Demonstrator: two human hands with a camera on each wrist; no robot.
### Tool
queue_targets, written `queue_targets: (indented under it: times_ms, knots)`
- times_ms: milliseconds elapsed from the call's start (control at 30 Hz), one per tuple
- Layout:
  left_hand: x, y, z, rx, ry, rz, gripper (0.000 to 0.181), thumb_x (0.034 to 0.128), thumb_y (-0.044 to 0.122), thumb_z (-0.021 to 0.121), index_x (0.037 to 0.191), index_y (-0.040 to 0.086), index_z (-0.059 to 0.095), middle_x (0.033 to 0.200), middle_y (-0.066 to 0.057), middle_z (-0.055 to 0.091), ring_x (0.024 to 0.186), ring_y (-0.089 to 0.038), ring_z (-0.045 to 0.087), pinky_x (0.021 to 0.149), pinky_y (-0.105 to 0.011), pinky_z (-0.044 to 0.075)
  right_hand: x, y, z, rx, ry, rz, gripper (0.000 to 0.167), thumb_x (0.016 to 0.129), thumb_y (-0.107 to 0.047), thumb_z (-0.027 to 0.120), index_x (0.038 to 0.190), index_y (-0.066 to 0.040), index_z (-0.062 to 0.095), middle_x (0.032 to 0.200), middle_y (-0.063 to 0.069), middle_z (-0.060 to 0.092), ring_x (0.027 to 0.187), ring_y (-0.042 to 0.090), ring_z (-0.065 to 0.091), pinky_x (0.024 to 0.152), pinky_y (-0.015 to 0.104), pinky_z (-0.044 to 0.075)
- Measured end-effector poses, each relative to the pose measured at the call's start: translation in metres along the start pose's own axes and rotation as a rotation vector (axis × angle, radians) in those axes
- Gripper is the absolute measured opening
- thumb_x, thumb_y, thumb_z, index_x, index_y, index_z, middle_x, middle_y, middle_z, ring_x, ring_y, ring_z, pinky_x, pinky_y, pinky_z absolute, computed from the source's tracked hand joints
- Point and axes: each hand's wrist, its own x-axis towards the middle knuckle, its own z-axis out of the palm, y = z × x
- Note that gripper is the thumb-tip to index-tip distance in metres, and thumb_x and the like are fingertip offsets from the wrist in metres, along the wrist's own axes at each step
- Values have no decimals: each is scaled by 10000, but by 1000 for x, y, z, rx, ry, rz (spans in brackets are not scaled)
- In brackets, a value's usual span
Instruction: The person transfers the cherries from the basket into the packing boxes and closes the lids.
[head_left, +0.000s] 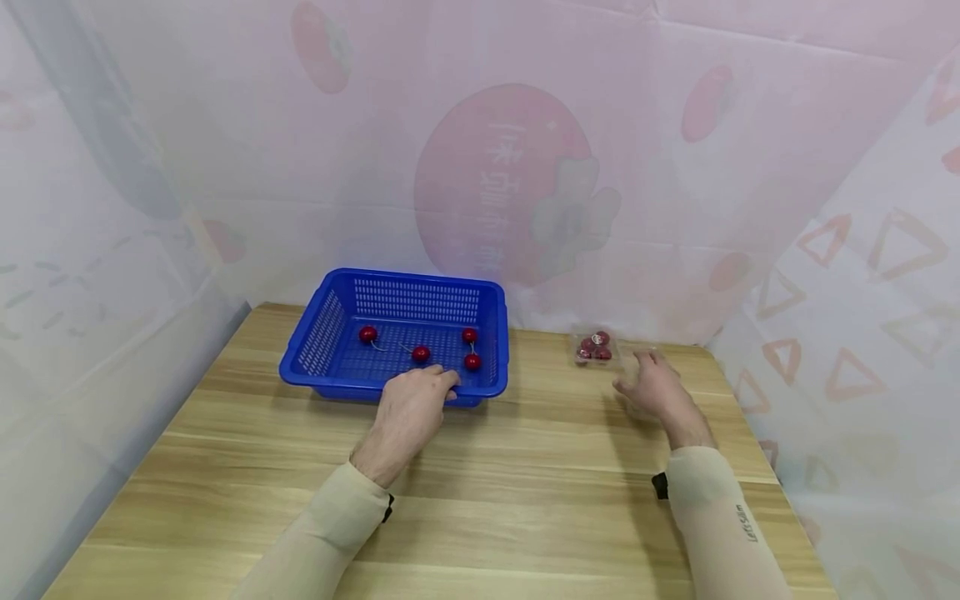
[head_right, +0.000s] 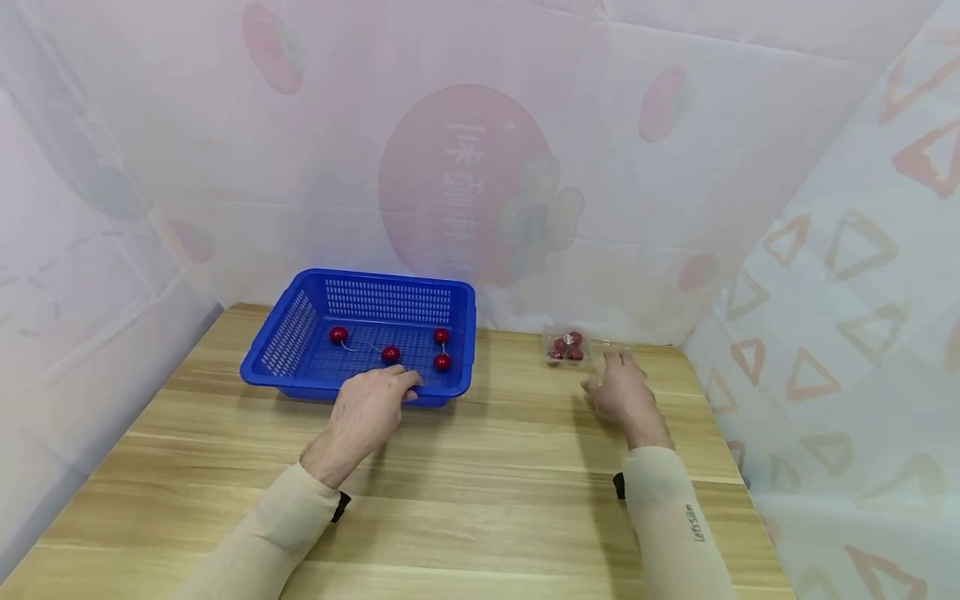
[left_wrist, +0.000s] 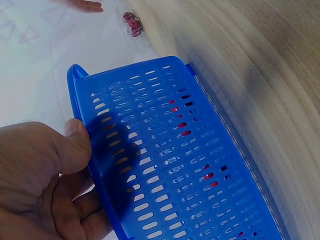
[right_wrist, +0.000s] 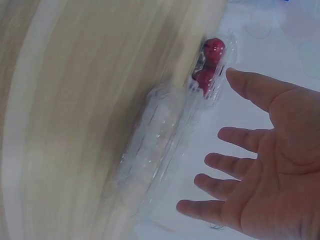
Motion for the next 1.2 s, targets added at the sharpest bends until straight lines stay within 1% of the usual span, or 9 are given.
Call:
queue_targets:
  times_ms: [133,333,533,700,867,933,1100,1200]
  knots:
    - [1,0,0,-3,-6,-4,102,1083,202,842,1149,153,904,1052,-44,891,848,-268,832,706,-425,714,-2,9,3,-29,-3,5,899,1170,-385,690,1789,115,271,1831,511,151,1678,765,216,1370,878,257]
    - [1,0,1,6,1,-1,106,1080,218,845,1143,155,905,1045,-41,890,834,-267,829,695,-420,711,-2,20,5,-48,-17,25,881,1160,-402,687,1771,114,318,1798,526,212,1603,823,301,1296,923,353]
    - [1,-1,2,14,22,13,88,1068,210,858,1114,148,901,1009,-44,879,821,-274,825,692,-417,707,-3,22,5,-38,-11,45,840,1153,-399,684,1739,122,382,1784,508,256,1548,825,340,1250,924,415]
    - [1,-1,2,9,25,16,86,1065,205,860,1113,146,900,1009,-43,878,830,-280,831,695,-424,711,-4,24,5,-38,7,44,806,1147,-391,683,1699,141,435,1756,505,319,1511,814,386,1250,900,431]
    - [1,-1,2,11,31,20,83,1063,209,864,1110,151,899,1000,-31,873,825,-266,830,694,-425,711,-4,26,5,-53,41,30,784,1151,-394,675,1669,157,467,1728,505,381,1545,765,406,1307,877,365]
    - [1,-1,2,11,35,21,84,1062,213,866,1110,153,899,998,-28,873,823,-263,829,693,-424,710,-5,26,4,-56,57,30,776,1149,-394,672,1655,162,483,1719,508,396,1549,759,411,1316,870,356]
    - [0,-2,3,16,50,25,77,1055,206,871,1100,149,896,985,-29,866,809,-270,826,677,-426,705,-9,26,2,-36,82,66,782,1143,-418,654,1664,142,491,1747,495,359,1540,791,390,1269,889,418]
    - [-1,-2,3,18,51,25,75,1053,201,871,1098,146,895,981,-32,863,806,-281,826,669,-432,704,-12,25,0,-28,92,79,793,1143,-439,638,1680,124,485,1768,479,339,1555,794,364,1257,900,427]
